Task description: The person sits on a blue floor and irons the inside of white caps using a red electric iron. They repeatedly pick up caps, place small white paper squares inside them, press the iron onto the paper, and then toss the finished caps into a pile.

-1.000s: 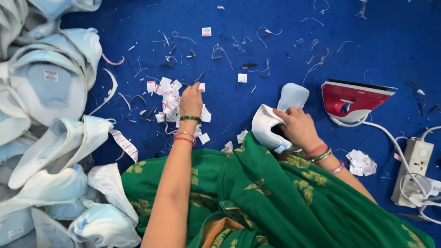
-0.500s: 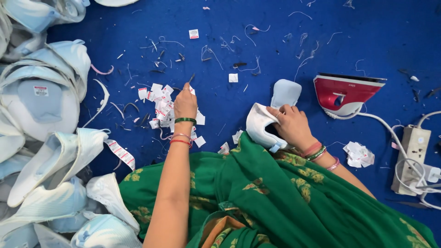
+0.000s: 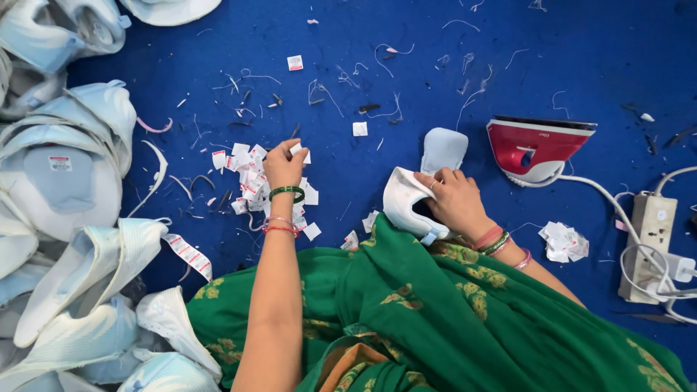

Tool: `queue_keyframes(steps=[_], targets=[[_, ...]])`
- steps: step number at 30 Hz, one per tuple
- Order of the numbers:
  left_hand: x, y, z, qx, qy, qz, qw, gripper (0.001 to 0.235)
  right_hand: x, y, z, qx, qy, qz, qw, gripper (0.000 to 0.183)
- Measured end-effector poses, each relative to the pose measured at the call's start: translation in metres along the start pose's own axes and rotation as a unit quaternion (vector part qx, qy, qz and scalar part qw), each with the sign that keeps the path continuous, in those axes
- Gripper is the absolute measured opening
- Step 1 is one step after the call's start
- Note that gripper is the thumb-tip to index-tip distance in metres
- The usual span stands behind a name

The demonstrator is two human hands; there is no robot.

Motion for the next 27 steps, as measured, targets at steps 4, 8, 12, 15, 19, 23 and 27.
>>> queue_keyframes(steps=[4, 8, 12, 15, 19, 23, 27], targets=[[0.032, 0.002, -0.023, 0.046, 0.086, 0.106, 0.990, 0.019, 0.002, 0.000, 0.001, 0.009, 0.001, -0.001, 1.000, 0.059], [-0.035, 0.017, 0.011, -0.142, -0.006, -0.278, 0.950, 0.013, -0.001, 0.000, 0.000, 0.004, -0.007, -0.008, 1.000, 0.058], [-0.043, 0.018, 0.001, -0.035, 0.087, -0.093, 0.991, 0.026, -0.003, 0.002, -0.004, 0.009, -0.011, -0.012, 1.000, 0.058], [-0.018, 0.012, -0.010, -0.055, 0.079, 0.019, 0.995, 0.019, -0.004, 0.003, -0.003, 0.013, -0.026, -0.019, 0.999, 0.058], [-0.055, 0.024, 0.008, -0.188, 0.039, -0.250, 0.949, 0.014, -0.009, 0.003, -0.005, 0.020, -0.037, -0.021, 0.999, 0.061], [-0.048, 0.042, -0.056, 0.063, 0.263, 0.028, 0.962, 0.015, -0.018, 0.006, -0.012, 0.065, -0.160, -0.014, 0.985, 0.063], [-0.102, 0.097, -0.113, 0.249, 0.402, 0.040, 0.880, 0.016, -0.047, 0.016, -0.039, 0.116, -0.368, -0.135, 0.913, 0.039]])
Point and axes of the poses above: each hand's wrist, its own y-axis away from the middle knuckle, its own z-axis out of the back of the hand, x = y × z, the point moved 9 cm from there along -y, towards the middle knuckle, and after that the axes turned 12 degrees about -x, right-handed, at the moved point
